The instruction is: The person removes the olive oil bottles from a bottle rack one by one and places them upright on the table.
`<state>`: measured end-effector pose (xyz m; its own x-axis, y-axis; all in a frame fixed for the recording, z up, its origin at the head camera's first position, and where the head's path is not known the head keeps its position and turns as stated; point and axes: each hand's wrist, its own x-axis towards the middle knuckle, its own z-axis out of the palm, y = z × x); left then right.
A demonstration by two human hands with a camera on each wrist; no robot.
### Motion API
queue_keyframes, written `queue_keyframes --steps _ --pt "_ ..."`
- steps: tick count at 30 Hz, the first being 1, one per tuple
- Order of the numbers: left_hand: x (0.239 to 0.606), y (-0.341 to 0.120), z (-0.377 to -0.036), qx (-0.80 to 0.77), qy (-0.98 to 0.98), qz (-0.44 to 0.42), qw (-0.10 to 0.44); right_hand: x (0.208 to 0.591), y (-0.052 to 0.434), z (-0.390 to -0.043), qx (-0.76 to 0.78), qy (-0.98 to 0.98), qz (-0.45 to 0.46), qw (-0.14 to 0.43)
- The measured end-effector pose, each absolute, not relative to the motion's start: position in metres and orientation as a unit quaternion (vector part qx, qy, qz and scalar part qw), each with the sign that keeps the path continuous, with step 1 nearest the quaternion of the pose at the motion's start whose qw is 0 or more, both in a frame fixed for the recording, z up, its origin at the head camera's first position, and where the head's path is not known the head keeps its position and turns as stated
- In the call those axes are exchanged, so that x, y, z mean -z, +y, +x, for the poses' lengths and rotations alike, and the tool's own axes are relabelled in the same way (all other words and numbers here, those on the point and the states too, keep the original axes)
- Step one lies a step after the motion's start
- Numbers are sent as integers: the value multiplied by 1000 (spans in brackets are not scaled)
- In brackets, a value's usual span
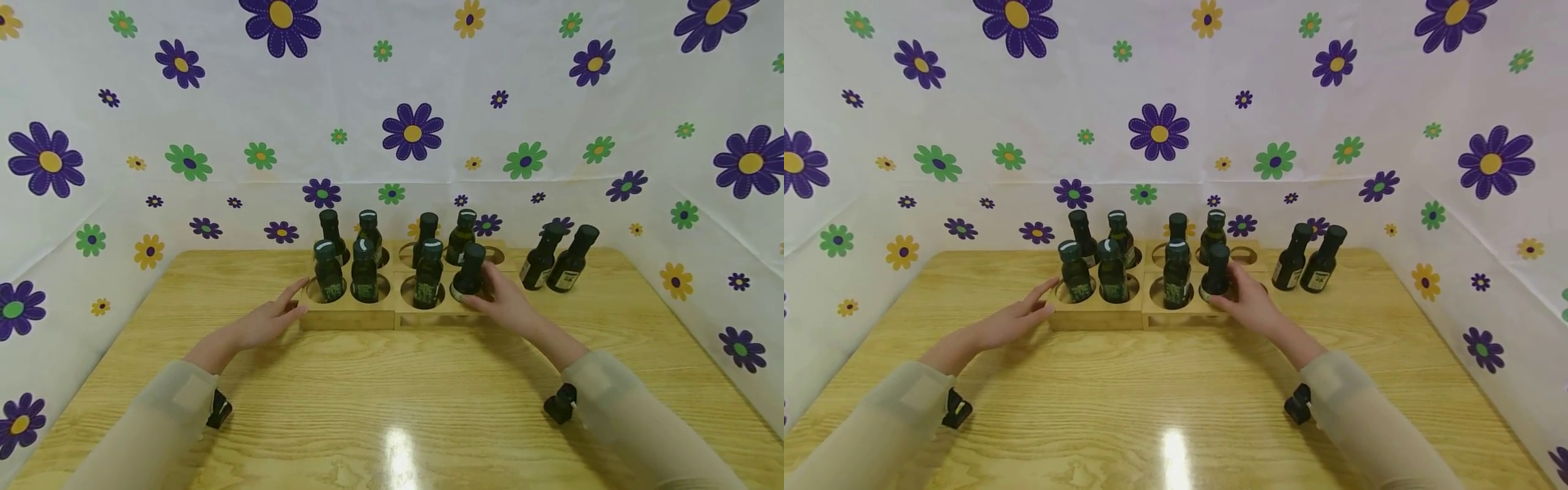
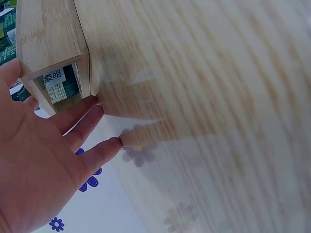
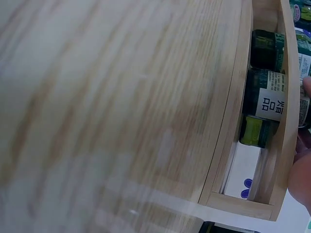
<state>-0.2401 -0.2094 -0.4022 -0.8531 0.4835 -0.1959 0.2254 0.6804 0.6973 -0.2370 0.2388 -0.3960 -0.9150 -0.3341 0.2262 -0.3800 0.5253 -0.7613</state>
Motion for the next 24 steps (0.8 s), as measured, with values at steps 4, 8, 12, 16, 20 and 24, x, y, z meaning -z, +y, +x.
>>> queue_keyframes --steps 4,8,12,16,20,24 --pt "405 -210 -242 -347 898 196 187 396 237 -237 -436 -876 201 30" --pt "405 -210 -242 -350 897 197 186 396 236 -235 -424 -883 197 41" --pt "405 -210 -241 -352 896 197 187 398 236 -234 -437 -878 191 42" --pt "403 -209 -240 -351 896 199 186 394 237 -234 -464 -863 190 58" --pt "401 -209 -239 -350 897 199 183 383 236 -230 -455 -864 198 83" --pt "400 -208 -238 -352 895 201 186 371 239 -226 -449 -868 194 85"
